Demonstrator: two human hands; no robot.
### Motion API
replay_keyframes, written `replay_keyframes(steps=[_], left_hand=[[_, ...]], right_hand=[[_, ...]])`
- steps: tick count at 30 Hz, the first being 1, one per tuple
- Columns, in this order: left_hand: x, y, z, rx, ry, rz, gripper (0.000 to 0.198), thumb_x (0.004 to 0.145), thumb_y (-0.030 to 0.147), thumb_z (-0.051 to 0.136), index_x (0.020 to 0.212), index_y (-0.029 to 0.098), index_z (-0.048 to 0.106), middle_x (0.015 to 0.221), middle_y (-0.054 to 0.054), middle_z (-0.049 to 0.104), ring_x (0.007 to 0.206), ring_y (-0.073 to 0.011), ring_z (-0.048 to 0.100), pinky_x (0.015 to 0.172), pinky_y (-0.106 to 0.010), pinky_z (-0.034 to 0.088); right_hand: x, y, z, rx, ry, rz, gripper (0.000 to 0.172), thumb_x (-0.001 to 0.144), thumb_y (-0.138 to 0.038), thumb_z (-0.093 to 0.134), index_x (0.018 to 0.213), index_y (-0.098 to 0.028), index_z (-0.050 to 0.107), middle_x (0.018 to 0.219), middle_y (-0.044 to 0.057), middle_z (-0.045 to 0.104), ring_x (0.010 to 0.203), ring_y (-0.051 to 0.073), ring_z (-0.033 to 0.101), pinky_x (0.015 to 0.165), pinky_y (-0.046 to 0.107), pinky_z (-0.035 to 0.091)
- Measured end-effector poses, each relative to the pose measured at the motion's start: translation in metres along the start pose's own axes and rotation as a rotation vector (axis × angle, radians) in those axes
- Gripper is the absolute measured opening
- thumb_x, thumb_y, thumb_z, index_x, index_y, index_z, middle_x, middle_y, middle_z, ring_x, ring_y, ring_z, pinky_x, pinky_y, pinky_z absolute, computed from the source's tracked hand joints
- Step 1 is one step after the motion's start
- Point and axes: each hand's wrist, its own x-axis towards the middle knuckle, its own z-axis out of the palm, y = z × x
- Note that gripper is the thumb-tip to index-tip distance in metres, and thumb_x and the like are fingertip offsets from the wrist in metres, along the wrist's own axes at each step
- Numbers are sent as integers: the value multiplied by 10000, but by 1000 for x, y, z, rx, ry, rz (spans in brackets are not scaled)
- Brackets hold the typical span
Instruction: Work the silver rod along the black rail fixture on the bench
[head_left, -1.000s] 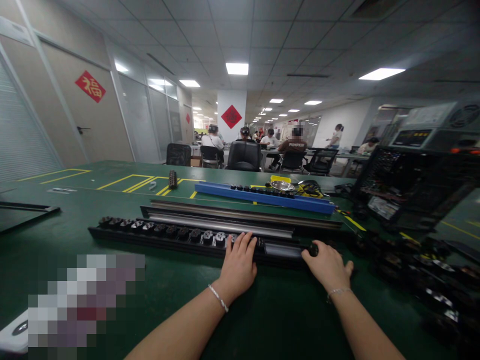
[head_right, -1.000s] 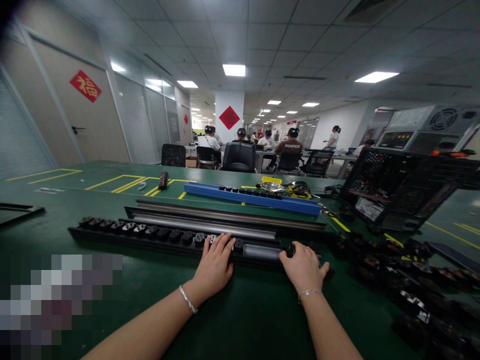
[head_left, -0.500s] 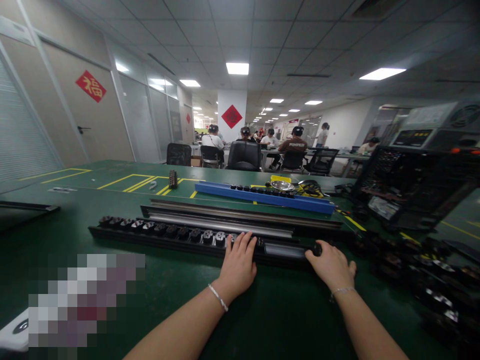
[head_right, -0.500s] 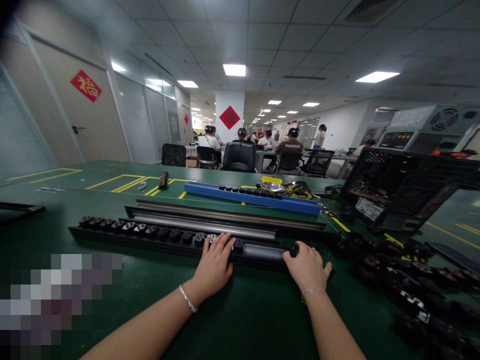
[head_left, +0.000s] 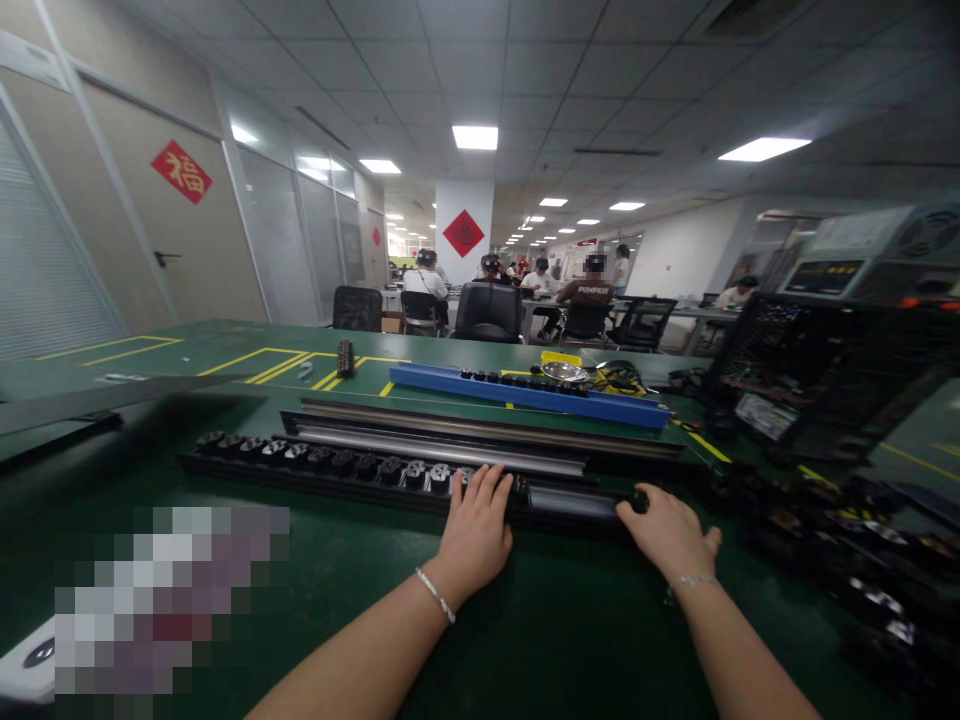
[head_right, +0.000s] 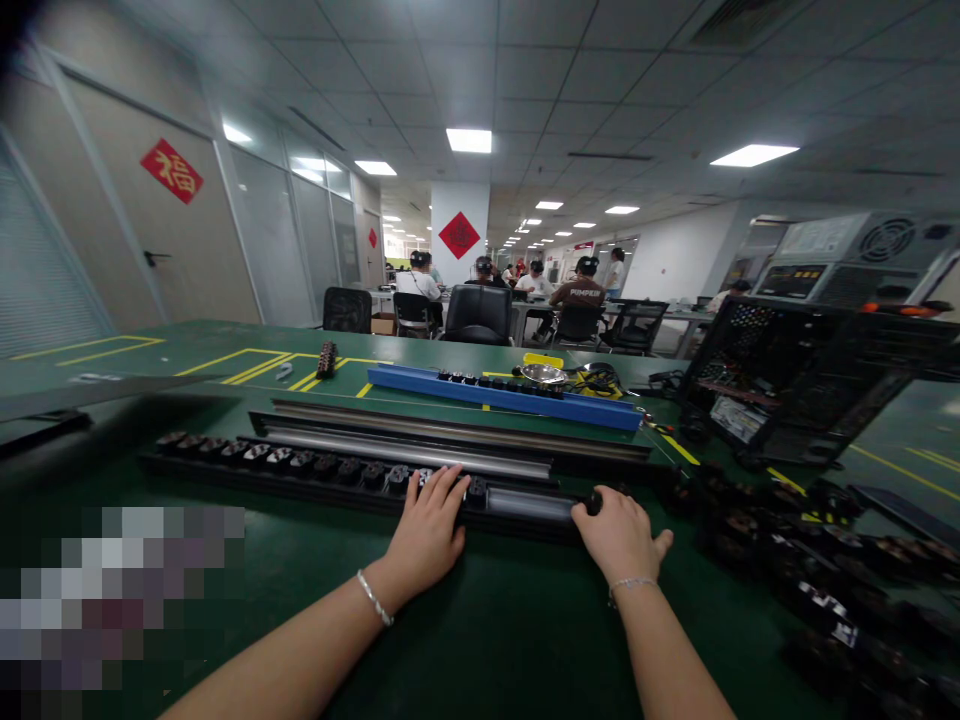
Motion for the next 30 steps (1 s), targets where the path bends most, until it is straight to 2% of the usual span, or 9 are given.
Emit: replay_keyframes(steps=[5,9,14,22,27,30], left_hand=[[0,0,-1,7,-4,-2,583,749,198,491,1320,210,370,1428,-58,337,1316,-242,255,1109,-524,99],[0,1,-2,1,-7,2,583,749,188,480,1322,205,371,1430,-63,336,1319,-245,253,1105,-530,98],[0,2,-2,1,-7,-4,590,743,173,479,1322,206,373,1428,-65,339,1315,-246,261,1101,-534,103],[0,1,-1,13,0,1,576,751,194,486,1316,212,375,1427,-58,339,1314,-245,261,1107,-527,96],[0,1,-1,18,-3,-1,581,749,199,494,1318,213,374,1423,-67,345,1309,-250,270,1104,-530,107],[0,2,-2,14,-7,3,581,754,198,486,1324,210,369,1425,-69,341,1312,-254,266,1099,-537,107]], right_hand=[[2,4,1,-3,1,4,521,739,-464,354,1168,-221,523,1233,98,534,1171,318,419,952,649,223],[3,7,3,13,26,44,540,731,-520,349,1160,-244,525,1304,80,475,1235,336,335,941,638,253],[6,11,2,77,-48,82,562,710,-561,363,1154,-264,536,1339,88,429,1126,362,452,875,623,326],[9,12,-2,106,-98,89,560,736,-515,339,1198,-242,498,1354,86,422,1114,345,475,886,630,320],[8,15,0,68,-19,102,580,717,-540,381,1200,-245,513,1352,117,408,1168,371,422,881,571,364],[9,19,2,53,-14,94,607,714,-561,390,1213,-236,507,1367,142,373,1181,381,411,891,540,371]])
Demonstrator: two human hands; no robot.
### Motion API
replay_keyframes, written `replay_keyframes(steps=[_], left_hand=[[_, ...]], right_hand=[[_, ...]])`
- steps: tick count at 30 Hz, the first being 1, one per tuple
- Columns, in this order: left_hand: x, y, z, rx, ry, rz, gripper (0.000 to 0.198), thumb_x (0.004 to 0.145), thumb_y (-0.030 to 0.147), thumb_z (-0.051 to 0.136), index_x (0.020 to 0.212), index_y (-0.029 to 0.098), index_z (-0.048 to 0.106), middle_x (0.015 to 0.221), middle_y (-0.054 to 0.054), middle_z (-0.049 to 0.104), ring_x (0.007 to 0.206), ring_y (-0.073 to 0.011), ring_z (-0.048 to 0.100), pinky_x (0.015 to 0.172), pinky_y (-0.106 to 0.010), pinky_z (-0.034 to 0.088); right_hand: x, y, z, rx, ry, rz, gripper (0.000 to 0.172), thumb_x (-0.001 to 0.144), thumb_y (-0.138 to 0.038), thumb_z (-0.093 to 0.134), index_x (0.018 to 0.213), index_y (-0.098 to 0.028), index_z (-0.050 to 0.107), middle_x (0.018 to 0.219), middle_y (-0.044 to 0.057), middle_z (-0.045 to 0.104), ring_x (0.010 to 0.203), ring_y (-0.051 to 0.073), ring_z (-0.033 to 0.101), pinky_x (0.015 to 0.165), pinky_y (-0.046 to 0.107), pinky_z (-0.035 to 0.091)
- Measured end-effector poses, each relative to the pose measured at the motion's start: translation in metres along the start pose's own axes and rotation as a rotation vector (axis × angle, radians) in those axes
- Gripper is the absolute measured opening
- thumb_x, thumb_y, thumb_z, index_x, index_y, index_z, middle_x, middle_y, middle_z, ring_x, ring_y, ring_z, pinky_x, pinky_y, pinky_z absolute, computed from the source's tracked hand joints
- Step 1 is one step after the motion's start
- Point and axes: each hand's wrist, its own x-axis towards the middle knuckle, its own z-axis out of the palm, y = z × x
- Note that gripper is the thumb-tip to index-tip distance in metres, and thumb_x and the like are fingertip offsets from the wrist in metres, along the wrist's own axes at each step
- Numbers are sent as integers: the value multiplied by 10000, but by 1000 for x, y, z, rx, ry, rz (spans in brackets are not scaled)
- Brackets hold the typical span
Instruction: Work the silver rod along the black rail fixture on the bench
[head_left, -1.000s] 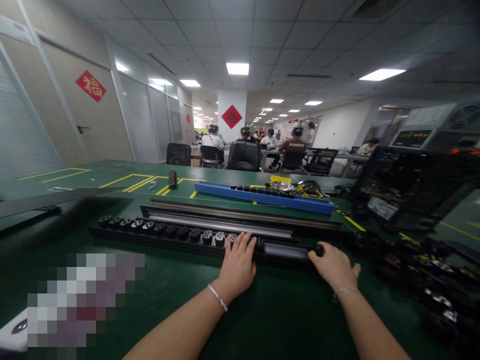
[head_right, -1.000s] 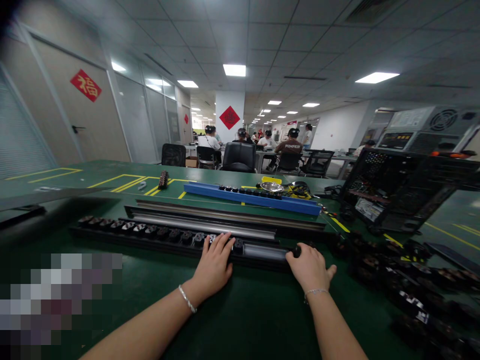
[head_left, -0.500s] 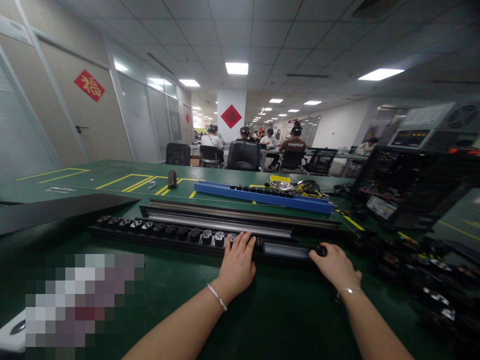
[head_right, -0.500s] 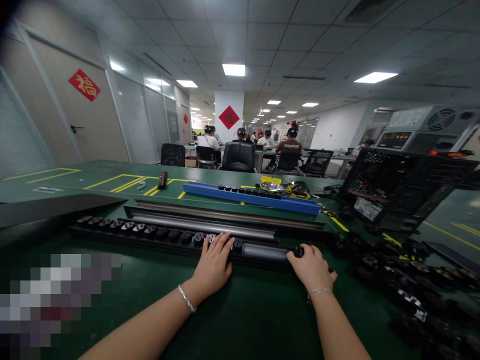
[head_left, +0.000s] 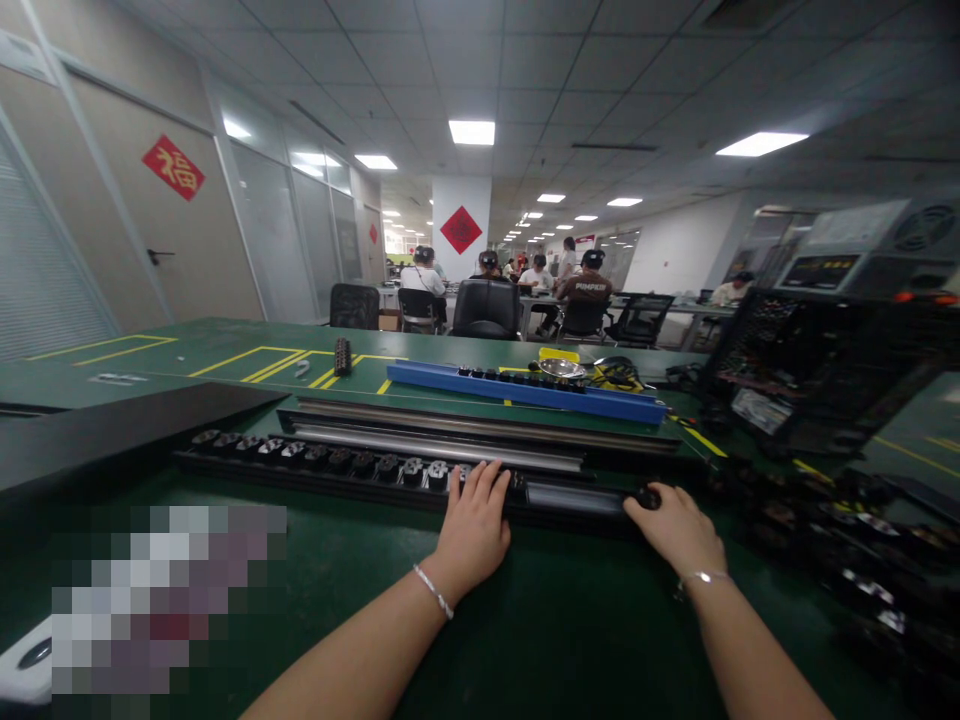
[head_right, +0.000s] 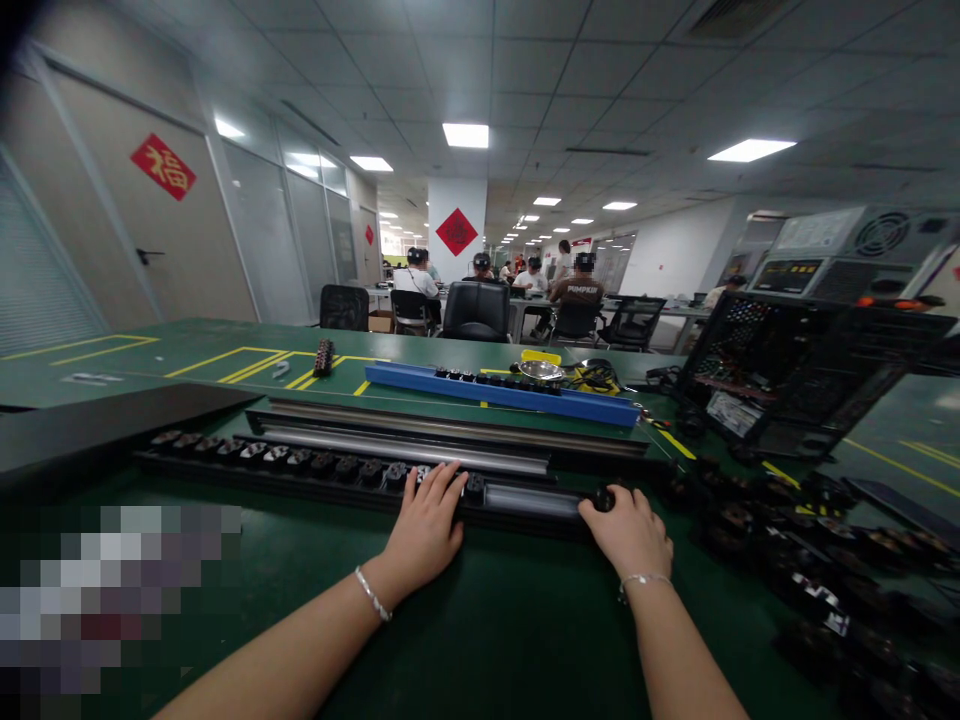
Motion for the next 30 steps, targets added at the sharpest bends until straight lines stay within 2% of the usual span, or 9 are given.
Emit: replay_keyframes(steps=[8,21,30], left_hand=[[0,-1,2,-1,7,1,570,763,208,478,1322,212,367,1427,-59,338,1314,-247,263,1105,-527,102],[0,-1,2,-10,4,-4,567,758,197,472,1317,210,375,1428,-54,338,1312,-247,265,1104,-529,97],[0,-1,1,-6,13,3,575,751,198,486,1315,212,372,1423,-54,345,1309,-239,267,1107,-520,104]], right_hand=[[1,0,-4,-24,-71,43,709,707,-626,357,1282,-220,438,1325,170,381,1167,388,423,910,482,368],[5,1,-8,3,-100,77,647,722,-551,357,1273,-225,452,1335,155,375,1163,376,423,907,499,378],[10,6,-3,35,-54,65,601,719,-518,389,1238,-228,479,1285,146,439,1140,357,456,876,494,414]])
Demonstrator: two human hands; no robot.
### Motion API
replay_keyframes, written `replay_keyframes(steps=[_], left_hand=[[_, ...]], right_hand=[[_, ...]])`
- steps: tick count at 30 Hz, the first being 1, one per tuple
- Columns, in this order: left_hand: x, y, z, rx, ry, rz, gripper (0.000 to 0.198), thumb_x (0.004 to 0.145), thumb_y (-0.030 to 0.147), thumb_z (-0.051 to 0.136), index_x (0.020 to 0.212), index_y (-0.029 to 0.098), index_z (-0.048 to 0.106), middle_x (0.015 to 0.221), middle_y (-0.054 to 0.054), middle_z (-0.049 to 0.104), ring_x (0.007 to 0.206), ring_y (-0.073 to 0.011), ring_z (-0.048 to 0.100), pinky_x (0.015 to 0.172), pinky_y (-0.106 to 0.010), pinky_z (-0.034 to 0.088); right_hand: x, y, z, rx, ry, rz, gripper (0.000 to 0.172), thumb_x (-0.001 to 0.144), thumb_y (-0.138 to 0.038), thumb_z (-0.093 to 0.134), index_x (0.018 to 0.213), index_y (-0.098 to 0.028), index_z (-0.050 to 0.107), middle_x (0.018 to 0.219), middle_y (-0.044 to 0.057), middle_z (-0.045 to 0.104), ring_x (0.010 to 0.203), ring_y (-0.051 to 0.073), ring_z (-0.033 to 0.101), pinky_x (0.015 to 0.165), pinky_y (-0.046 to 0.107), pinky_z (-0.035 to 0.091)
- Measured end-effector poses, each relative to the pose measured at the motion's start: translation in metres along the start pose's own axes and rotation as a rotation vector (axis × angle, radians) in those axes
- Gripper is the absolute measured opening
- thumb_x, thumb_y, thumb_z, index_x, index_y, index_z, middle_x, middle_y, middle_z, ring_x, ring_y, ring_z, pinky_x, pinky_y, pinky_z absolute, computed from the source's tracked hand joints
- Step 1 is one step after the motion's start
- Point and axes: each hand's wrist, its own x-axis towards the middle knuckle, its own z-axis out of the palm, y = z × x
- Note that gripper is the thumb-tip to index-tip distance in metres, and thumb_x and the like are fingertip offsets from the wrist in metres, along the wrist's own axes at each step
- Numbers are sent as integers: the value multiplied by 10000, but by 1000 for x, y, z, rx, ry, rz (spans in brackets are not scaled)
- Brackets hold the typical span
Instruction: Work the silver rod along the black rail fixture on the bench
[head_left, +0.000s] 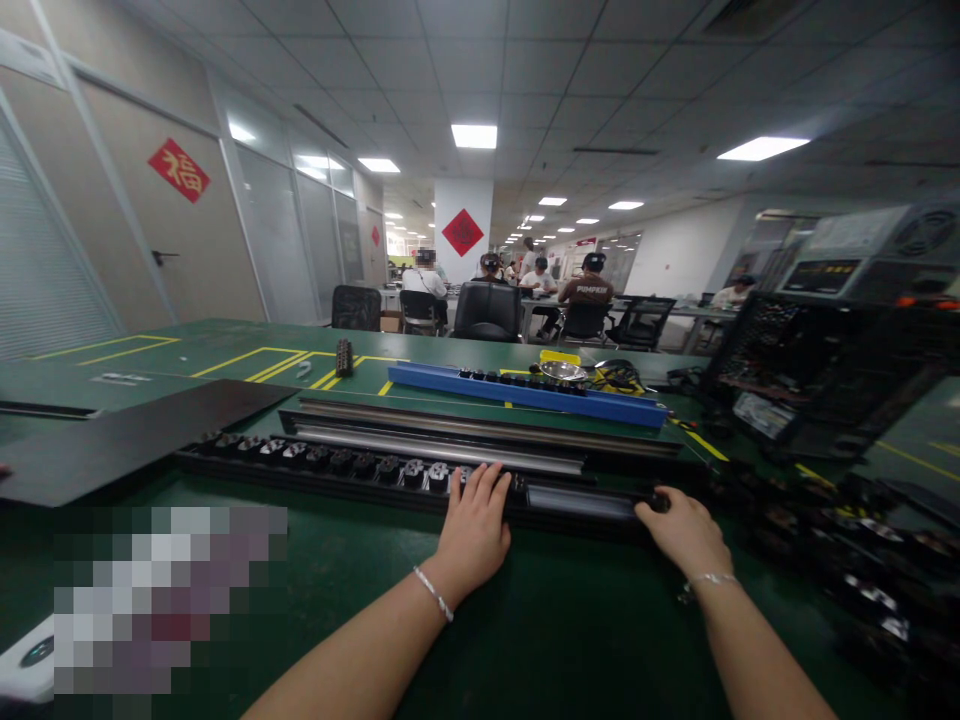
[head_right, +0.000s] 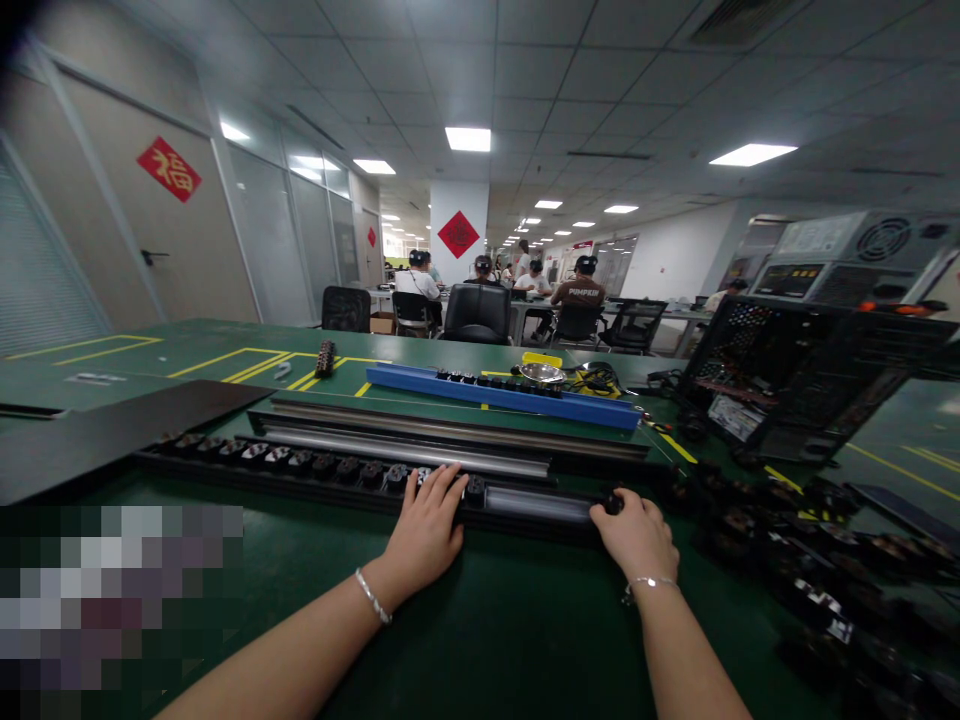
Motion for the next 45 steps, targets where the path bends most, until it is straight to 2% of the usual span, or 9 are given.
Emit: replay_keyframes(steps=[5,18,28,45], left_hand=[[0,0,0,8,-3,-4,567,757,202,481,1314,214,372,1426,-52,339,1311,-239,266,1107,-522,103],[0,-1,2,4,6,1,578,752,197,482,1319,213,367,1428,-56,336,1313,-240,260,1107,-519,108],[0,-1,3,-7,12,3,597,734,176,488,1319,207,371,1423,-58,347,1310,-238,266,1106,-519,116],[0,0,1,-4,-1,-3,577,749,190,476,1318,210,375,1430,-57,337,1311,-244,267,1103,-530,111]], right_hand=[[8,7,4,1,30,-54,560,731,-464,394,1212,-196,501,1238,165,487,1139,332,467,862,473,432],[19,19,5,-3,41,-54,538,729,-432,407,1195,-183,507,1152,166,553,1032,315,547,801,421,463],[25,24,7,32,79,-87,482,730,-349,413,1153,-149,529,1082,160,581,1004,283,566,825,375,450],[27,29,1,74,66,-21,482,718,-357,428,1158,-203,550,1057,111,614,896,246,600,744,334,472]])
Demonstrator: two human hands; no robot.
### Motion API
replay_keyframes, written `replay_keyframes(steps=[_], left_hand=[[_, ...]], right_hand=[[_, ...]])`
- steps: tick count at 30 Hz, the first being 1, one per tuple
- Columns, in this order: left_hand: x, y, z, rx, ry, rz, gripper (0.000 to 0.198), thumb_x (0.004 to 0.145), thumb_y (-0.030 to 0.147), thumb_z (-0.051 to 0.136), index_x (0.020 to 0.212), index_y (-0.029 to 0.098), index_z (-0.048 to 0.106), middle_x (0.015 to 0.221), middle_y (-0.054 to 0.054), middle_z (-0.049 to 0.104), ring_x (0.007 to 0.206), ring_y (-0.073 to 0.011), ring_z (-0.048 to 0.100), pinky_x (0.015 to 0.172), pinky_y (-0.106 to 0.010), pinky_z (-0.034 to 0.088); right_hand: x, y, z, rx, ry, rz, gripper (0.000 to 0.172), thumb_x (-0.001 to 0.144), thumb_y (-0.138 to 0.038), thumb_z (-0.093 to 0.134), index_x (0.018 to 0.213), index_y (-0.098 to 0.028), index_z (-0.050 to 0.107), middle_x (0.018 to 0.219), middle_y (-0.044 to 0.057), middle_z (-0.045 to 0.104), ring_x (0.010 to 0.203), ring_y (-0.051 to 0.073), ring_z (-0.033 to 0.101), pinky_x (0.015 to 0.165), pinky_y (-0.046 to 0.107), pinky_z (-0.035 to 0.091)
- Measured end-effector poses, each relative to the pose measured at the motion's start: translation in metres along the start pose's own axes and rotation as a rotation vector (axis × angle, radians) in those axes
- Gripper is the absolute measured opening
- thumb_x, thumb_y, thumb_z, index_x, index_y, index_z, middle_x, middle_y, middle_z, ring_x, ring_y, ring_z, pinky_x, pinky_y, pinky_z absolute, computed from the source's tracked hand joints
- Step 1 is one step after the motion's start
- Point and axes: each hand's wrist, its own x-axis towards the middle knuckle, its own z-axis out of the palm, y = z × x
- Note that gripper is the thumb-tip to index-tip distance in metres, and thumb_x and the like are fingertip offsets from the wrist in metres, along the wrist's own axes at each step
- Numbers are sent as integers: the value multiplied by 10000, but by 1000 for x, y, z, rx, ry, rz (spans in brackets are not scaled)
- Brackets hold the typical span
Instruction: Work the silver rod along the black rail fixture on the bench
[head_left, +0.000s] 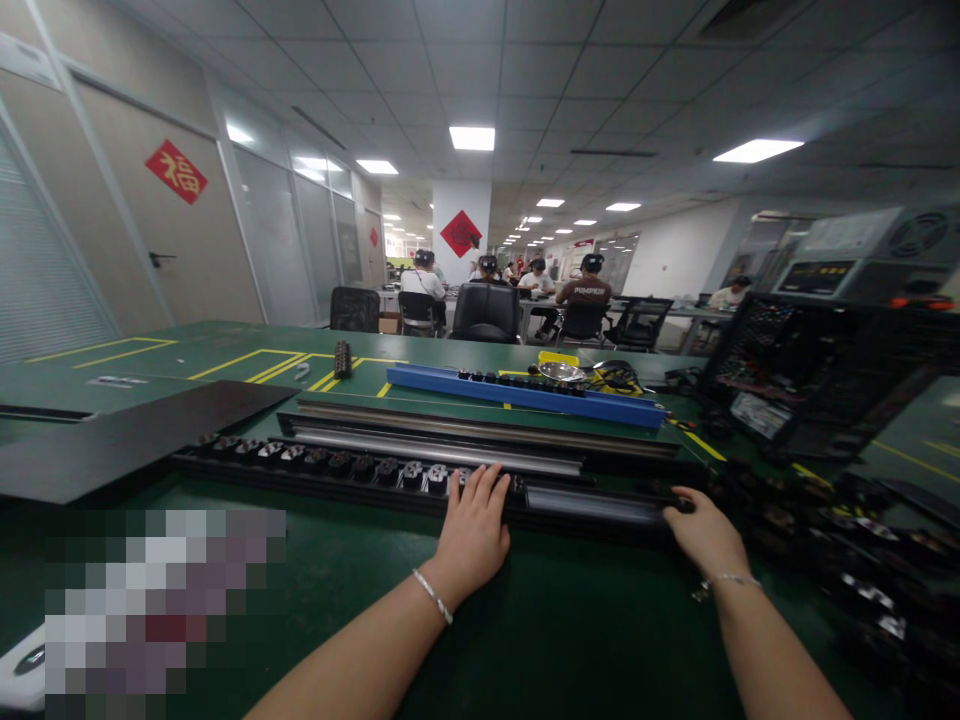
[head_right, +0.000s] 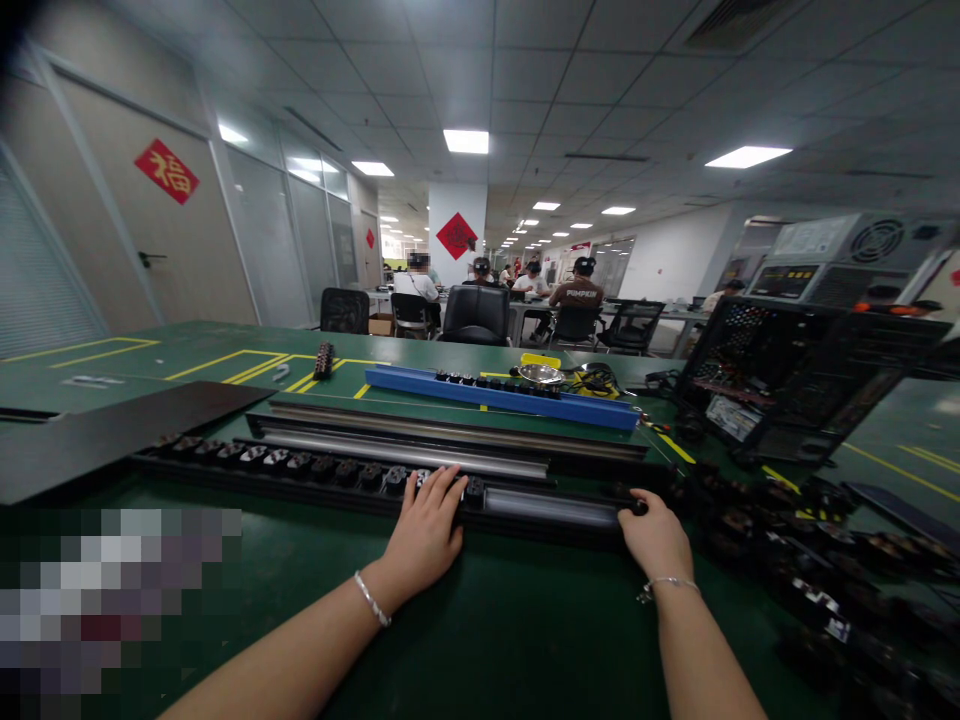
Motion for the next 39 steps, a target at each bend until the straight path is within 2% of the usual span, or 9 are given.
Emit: replay_keyframes(steps=[7,13,25,39], left_hand=[[0,0,0,1,-2,-1,574,757,193,478,1321,211,370,1430,-58,336,1315,-244,262,1104,-527,105],[0,0,0,2,-1,8,581,752,192,481,1321,212,370,1432,-56,330,1316,-243,259,1107,-526,93],[0,0,-1,6,-5,9,569,763,200,480,1320,210,368,1430,-60,333,1319,-242,257,1109,-525,96],[0,0,0,10,3,1,574,754,193,488,1316,215,377,1425,-61,345,1316,-243,265,1105,-527,114]], right_hand=[[3,5,0,13,40,9,497,712,-346,433,1167,-190,555,1069,124,612,896,265,599,741,361,480],[3,9,-1,6,63,24,472,712,-340,431,1129,-177,581,1003,125,631,903,268,595,765,363,473],[-2,8,-10,46,86,106,458,716,-355,430,1119,-198,579,996,122,630,865,283,602,742,381,482],[12,37,-6,105,98,206,443,664,-360,476,1056,-204,608,976,127,635,895,307,595,766,414,486]])
